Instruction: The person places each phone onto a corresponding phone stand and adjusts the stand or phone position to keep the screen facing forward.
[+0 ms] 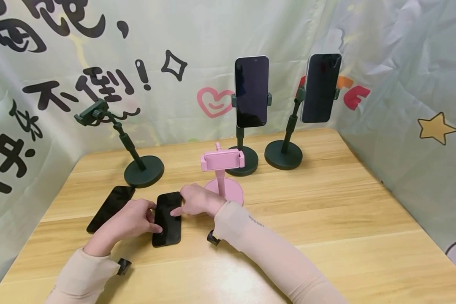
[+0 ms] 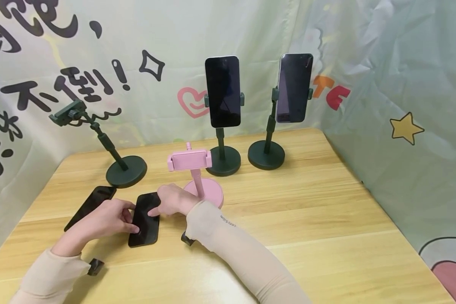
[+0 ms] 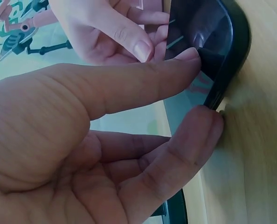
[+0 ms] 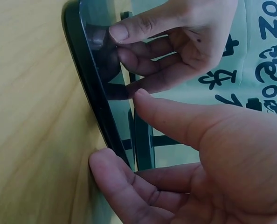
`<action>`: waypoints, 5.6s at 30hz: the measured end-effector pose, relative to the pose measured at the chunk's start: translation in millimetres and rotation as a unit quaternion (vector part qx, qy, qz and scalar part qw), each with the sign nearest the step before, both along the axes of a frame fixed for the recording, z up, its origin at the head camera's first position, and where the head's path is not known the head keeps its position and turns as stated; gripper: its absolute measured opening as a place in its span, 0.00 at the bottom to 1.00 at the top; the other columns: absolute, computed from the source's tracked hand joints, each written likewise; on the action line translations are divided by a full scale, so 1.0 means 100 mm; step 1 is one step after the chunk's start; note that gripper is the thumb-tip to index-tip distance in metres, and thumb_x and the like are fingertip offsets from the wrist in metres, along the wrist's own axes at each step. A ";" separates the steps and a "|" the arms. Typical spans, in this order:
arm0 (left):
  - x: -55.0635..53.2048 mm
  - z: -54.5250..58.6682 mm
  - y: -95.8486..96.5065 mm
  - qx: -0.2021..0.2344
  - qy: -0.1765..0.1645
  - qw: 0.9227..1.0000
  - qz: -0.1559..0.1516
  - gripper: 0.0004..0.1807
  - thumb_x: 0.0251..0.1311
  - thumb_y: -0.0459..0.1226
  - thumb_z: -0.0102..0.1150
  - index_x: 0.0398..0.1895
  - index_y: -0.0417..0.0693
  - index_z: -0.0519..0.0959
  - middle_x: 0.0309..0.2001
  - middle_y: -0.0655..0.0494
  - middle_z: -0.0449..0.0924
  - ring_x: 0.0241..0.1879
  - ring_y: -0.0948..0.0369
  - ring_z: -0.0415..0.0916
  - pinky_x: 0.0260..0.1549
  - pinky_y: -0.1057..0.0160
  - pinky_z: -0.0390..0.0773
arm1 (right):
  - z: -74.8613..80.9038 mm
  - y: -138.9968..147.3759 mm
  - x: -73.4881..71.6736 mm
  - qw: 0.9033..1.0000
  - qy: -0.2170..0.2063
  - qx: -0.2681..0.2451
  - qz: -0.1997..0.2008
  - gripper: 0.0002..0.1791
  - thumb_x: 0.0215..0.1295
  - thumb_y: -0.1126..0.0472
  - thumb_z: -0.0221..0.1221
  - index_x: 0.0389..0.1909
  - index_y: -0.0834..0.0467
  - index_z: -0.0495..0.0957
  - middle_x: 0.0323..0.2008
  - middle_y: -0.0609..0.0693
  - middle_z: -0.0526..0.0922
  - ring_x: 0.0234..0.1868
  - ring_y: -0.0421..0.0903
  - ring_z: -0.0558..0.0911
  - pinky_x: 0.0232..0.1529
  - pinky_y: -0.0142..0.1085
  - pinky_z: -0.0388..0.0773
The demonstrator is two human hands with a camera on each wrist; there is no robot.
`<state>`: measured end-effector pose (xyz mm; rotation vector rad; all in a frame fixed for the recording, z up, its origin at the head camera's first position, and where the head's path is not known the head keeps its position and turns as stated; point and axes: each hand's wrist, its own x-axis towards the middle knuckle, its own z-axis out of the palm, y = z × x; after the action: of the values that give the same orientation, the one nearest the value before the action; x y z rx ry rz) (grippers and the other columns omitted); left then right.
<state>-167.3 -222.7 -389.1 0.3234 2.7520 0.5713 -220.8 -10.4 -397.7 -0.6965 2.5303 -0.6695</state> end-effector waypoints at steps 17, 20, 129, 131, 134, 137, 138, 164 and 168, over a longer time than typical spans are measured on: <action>0.03 -0.02 0.05 -0.008 0.018 1.000 -0.014 0.20 0.50 0.42 0.86 0.32 0.45 0.80 0.24 0.58 0.77 0.27 0.61 0.71 0.29 0.63 0.70 | -0.02 0.01 0.00 0.998 -0.027 -0.050 -0.029 0.23 0.64 0.44 0.76 0.37 0.57 0.77 0.29 0.46 0.76 0.32 0.44 0.77 0.36 0.31 0.72; 0.04 -0.02 0.05 -0.009 0.021 1.000 -0.016 0.20 0.49 0.42 0.86 0.29 0.46 0.79 0.23 0.58 0.76 0.27 0.61 0.70 0.28 0.63 0.69 | -0.02 0.01 0.00 0.997 -0.038 -0.064 -0.033 0.23 0.64 0.45 0.77 0.35 0.57 0.76 0.25 0.45 0.76 0.28 0.42 0.76 0.33 0.30 0.71; 0.30 0.53 0.02 0.133 0.323 0.929 -0.121 0.21 0.47 0.23 0.77 0.39 0.54 0.81 0.28 0.72 0.77 0.28 0.76 0.72 0.26 0.68 0.75 | 1.37 0.54 0.91 0.897 0.050 -0.434 0.066 0.23 0.76 0.67 0.65 0.68 0.59 0.76 0.48 0.56 0.92 0.44 0.31 0.88 0.50 0.33 0.88; 0.29 0.55 0.06 0.129 0.329 0.927 -0.125 0.20 0.48 0.24 0.76 0.37 0.55 0.81 0.26 0.73 0.75 0.27 0.76 0.69 0.25 0.68 0.73 | 1.39 0.57 0.91 0.885 0.045 -0.459 0.061 0.23 0.75 0.68 0.65 0.68 0.60 0.76 0.48 0.58 0.91 0.44 0.32 0.88 0.50 0.34 0.88; 0.28 0.57 0.12 0.125 0.335 0.925 -0.126 0.18 0.49 0.27 0.77 0.35 0.57 0.80 0.24 0.74 0.73 0.26 0.75 0.66 0.26 0.67 0.71 | 1.40 0.61 0.90 0.858 0.025 -0.509 0.056 0.23 0.73 0.72 0.64 0.67 0.64 0.75 0.49 0.64 0.90 0.44 0.34 0.88 0.50 0.37 0.88; 0.26 0.60 0.20 0.135 0.326 0.928 -0.121 0.17 0.52 0.32 0.81 0.39 0.59 0.84 0.27 0.74 0.79 0.29 0.73 0.71 0.31 0.67 0.75 | 1.42 0.65 0.88 0.841 0.020 -0.539 0.051 0.23 0.72 0.74 0.64 0.67 0.66 0.75 0.49 0.67 0.90 0.45 0.38 0.90 0.51 0.40 0.88; 0.26 0.61 0.23 0.141 0.320 0.929 -0.119 0.17 0.52 0.34 0.83 0.41 0.60 0.85 0.29 0.73 0.81 0.31 0.72 0.73 0.33 0.67 0.77 | 1.42 0.67 0.87 0.839 0.028 -0.541 0.048 0.23 0.72 0.74 0.64 0.66 0.66 0.76 0.48 0.66 0.91 0.44 0.39 0.90 0.49 0.40 0.89; 0.08 0.86 0.78 0.217 0.226 0.945 -0.092 0.17 0.63 0.39 0.78 0.54 0.53 0.88 0.42 0.60 0.92 0.39 0.69 0.89 0.42 0.61 0.90 | 1.59 1.17 0.62 0.763 0.178 -0.619 -0.063 0.22 0.73 0.75 0.62 0.65 0.67 0.76 0.51 0.64 0.90 0.46 0.45 0.93 0.53 0.42 0.90; 0.06 0.88 0.81 0.222 0.233 0.942 -0.097 0.23 0.64 0.39 0.77 0.63 0.54 0.85 0.43 0.60 0.92 0.40 0.69 0.90 0.42 0.63 0.90 | 1.59 1.25 0.59 0.755 0.194 -0.622 -0.071 0.21 0.73 0.74 0.62 0.65 0.66 0.77 0.51 0.60 0.91 0.48 0.47 0.93 0.54 0.42 0.89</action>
<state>-160.9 -141.7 -300.8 0.9299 2.9401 1.1956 -161.4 114.2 -238.4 -1.0959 2.1430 -2.5681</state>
